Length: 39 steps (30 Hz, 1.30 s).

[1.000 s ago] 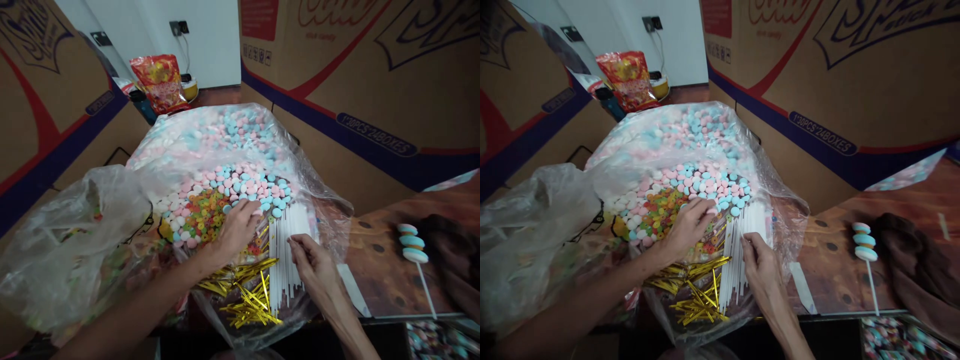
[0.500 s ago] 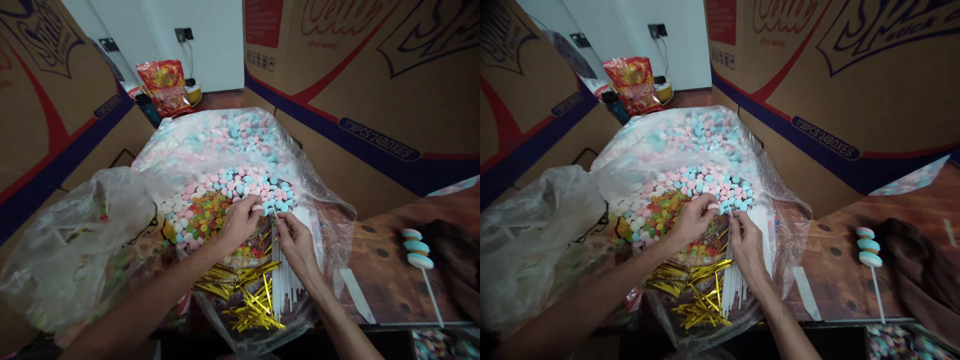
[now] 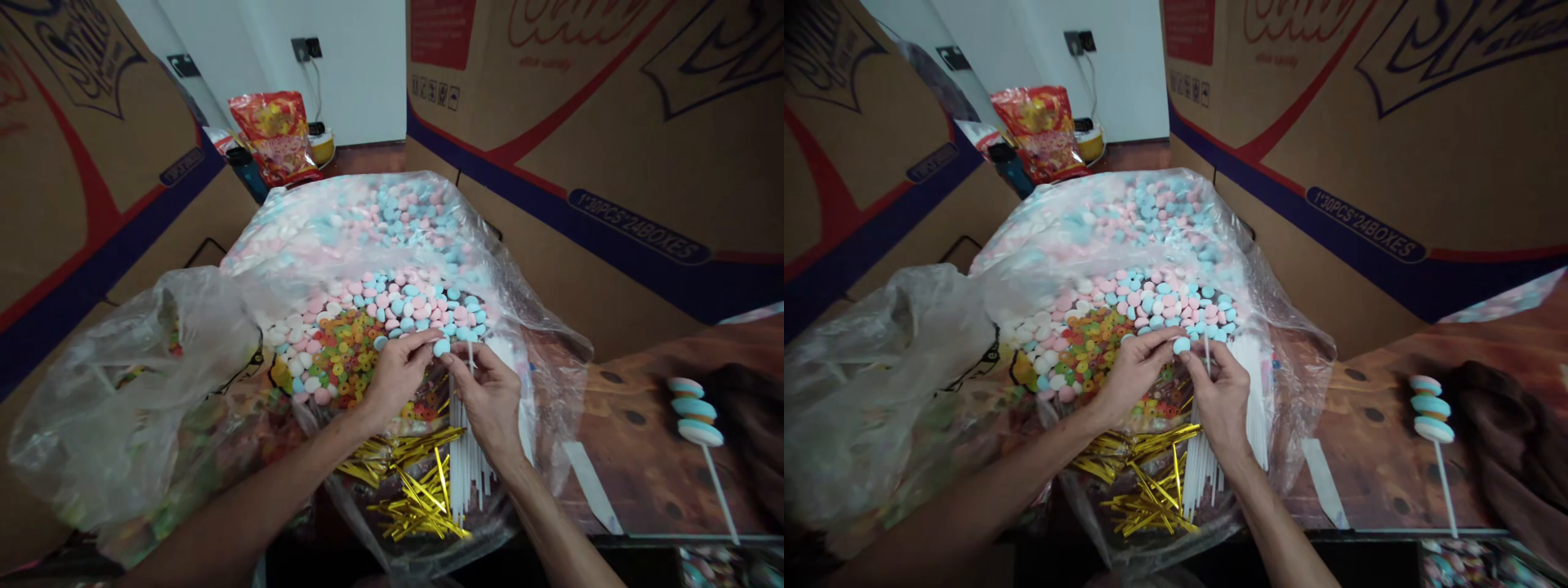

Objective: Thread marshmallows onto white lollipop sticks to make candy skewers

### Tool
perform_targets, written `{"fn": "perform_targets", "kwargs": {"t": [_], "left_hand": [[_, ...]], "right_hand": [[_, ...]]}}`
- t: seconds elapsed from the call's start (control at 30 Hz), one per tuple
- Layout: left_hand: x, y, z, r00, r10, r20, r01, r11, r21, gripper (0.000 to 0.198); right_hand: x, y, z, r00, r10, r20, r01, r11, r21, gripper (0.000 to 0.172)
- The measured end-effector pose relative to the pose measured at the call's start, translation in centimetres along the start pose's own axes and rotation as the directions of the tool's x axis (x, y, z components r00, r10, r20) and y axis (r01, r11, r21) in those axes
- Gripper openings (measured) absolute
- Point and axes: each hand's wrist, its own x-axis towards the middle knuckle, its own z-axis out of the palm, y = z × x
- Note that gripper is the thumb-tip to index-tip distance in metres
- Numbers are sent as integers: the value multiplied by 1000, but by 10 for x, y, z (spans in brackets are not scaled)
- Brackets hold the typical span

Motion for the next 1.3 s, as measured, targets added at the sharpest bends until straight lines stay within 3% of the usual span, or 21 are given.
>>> {"fn": "perform_targets", "kwargs": {"t": [0.17, 0.33, 0.5, 0.73, 0.93, 1.1, 1.3], "left_hand": [[-5, -3, -1, 999, -25, 45, 23, 999, 27, 36], [-5, -3, -2, 996, -26, 90, 31, 998, -57, 34], [-5, -1, -8, 985, -147, 93, 166, 951, -260, 37], [-5, -1, -12, 972, -235, -12, 215, 908, -361, 43], [-5, -5, -10, 984, -157, -90, 137, 971, -196, 42], [-6, -6, -9, 995, -38, -87, 36, 999, -31, 34], [-7, -15, -10, 997, -5, -79, 9, 998, 59, 33]], "right_hand": [[0, 9, -1, 994, -110, 1, 109, 979, -170, 22], [1, 7, -5, 964, -245, 103, 266, 893, -362, 15], [1, -9, -18, 948, -140, 285, 244, 896, -372, 38], [-22, -17, -25, 976, -67, 209, 132, 941, -312, 34], [-28, -13, -19, 968, -11, 251, 98, 937, -336, 33], [-22, -11, -16, 963, 19, 270, 75, 941, -331, 30], [-22, -15, -12, 953, 69, 294, 14, 963, -270, 27]]}}
